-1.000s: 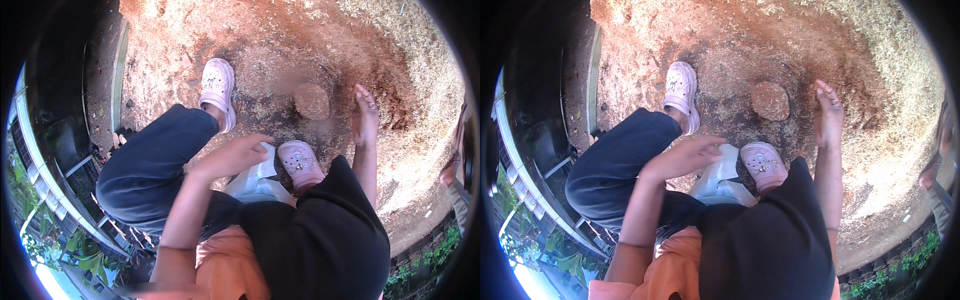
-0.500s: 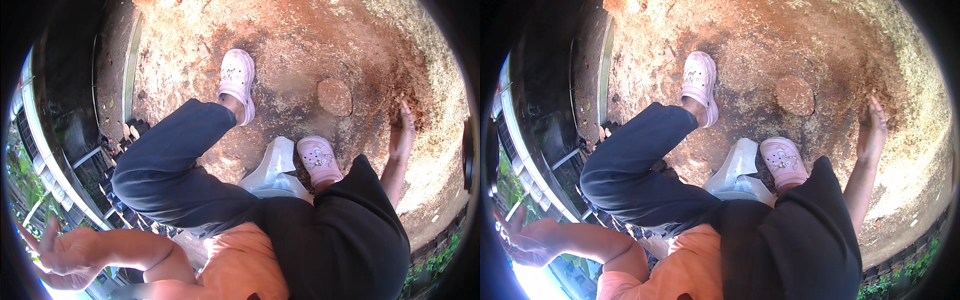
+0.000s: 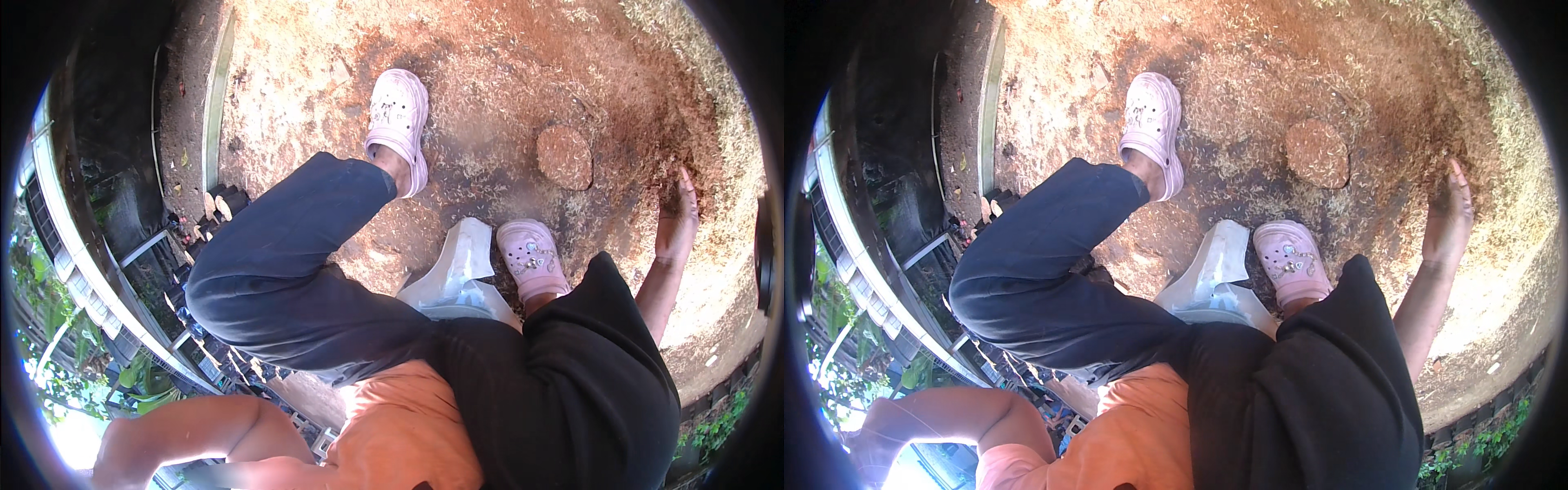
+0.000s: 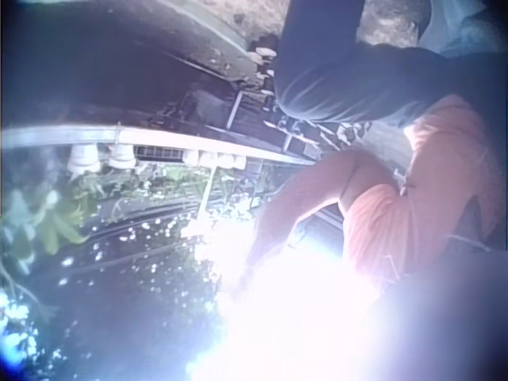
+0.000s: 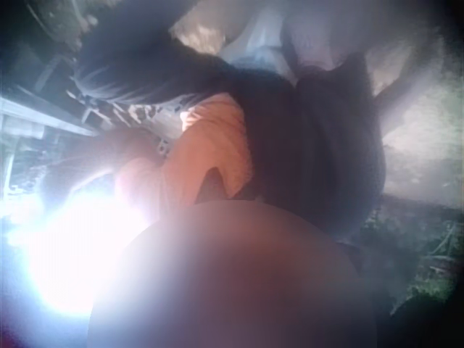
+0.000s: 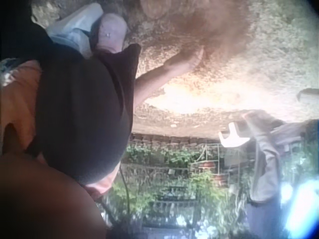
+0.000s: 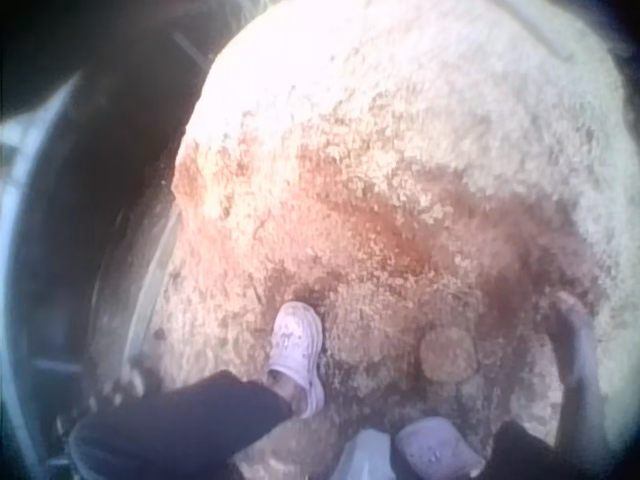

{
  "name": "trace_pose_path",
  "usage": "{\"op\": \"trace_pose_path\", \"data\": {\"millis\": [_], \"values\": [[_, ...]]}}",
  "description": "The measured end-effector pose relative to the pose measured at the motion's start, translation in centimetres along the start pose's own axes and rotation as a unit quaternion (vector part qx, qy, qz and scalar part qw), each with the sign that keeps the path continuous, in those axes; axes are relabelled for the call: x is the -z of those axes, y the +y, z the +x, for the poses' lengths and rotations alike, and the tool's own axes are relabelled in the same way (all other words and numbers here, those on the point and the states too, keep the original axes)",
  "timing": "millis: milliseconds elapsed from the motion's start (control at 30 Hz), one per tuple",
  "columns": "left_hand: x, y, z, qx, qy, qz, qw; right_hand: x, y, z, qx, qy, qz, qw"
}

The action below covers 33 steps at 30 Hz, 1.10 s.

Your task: The person scoops wood pellets from a large pile into a black plastic bag using a small scoop, then seals the bag. The person repeats this process multiple times, filling and sealing several bags.

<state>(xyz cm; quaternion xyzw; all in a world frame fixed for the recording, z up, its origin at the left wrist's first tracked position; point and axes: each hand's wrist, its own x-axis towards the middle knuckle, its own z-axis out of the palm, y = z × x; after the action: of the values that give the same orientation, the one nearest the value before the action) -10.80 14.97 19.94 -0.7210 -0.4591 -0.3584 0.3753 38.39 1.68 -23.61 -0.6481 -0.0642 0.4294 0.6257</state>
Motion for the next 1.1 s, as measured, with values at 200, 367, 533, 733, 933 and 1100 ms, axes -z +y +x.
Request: {"op": "trace_pose_path", "data": {"millis": [200, 367, 533, 733, 933, 1100], "values": [[-6.2, -3.2, -6.8, 0.149, -0.345, 0.372, 0.849, 0.9, -0.9, -0.1, 0.017, -0.007, -0.021, 1.0], [-13.9, -1.4, -15.4, 0.132, -0.706, 0.453, 0.528, 0.7, -1.5, -0.3, 0.009, 0.023, -0.009, 1.0], [-13.1, 10.6, -30.3, 0.015, -0.785, 0.207, 0.583, 0.2, -1.6, -1.0, 0.025, 0.002, -0.028, 0.999], [-7.6, 9.5, -42.8, -0.068, -0.966, 0.104, 0.225, 1.9, -1.7, -1.4, 0.016, 0.043, -0.007, 0.999], [-10.6, 8.0, -43.2, 0.034, -0.82, -0.004, 0.572, 3.5, -1.2, -0.9, 0.022, 0.031, 0.011, 0.999], [-12.7, 7.3, -41.9, -0.064, -0.823, -0.046, 0.562, 3.7, -0.6, -0.3, 0.032, 0.036, 0.018, 0.999]]}}
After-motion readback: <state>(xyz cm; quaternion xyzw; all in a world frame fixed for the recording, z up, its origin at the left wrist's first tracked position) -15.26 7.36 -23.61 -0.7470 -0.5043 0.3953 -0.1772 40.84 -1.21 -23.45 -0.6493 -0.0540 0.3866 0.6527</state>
